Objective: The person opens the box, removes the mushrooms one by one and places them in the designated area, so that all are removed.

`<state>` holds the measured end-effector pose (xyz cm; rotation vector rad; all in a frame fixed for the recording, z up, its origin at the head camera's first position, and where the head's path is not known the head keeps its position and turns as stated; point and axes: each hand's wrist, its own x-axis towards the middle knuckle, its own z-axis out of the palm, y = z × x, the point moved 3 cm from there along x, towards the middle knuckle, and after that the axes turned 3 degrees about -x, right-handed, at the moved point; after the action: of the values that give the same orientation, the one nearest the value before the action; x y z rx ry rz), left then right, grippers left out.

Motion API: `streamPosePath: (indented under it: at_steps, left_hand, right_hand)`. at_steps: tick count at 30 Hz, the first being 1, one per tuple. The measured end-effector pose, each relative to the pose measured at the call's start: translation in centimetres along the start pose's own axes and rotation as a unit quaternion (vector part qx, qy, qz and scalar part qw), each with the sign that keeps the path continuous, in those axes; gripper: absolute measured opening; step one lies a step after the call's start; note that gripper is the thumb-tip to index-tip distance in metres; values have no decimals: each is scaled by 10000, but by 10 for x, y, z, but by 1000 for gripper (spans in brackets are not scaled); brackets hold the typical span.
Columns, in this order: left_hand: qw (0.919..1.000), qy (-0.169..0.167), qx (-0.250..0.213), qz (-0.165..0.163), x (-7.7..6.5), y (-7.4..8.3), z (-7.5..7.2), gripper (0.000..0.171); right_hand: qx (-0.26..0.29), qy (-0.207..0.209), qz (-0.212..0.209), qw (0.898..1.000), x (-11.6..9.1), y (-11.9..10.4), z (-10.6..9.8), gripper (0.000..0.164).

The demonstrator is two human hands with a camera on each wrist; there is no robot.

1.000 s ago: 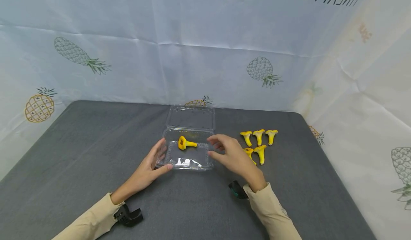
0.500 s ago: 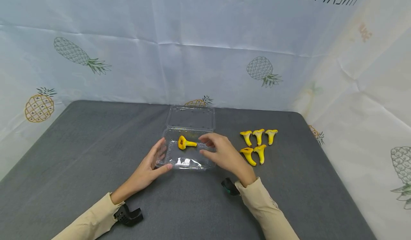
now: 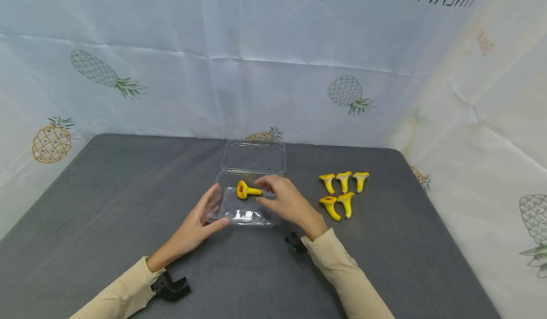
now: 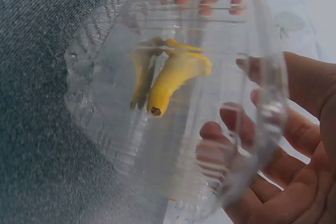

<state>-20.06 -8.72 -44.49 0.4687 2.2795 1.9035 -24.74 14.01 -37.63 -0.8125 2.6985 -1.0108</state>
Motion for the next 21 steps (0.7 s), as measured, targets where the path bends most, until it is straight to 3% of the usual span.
streamPosePath:
  at_steps: [21]
  left_hand:
    - [10000,-18,-17,68,0,1,0,94]
  right_hand:
    - [-192,-213,67,9996,26,0,21,45]
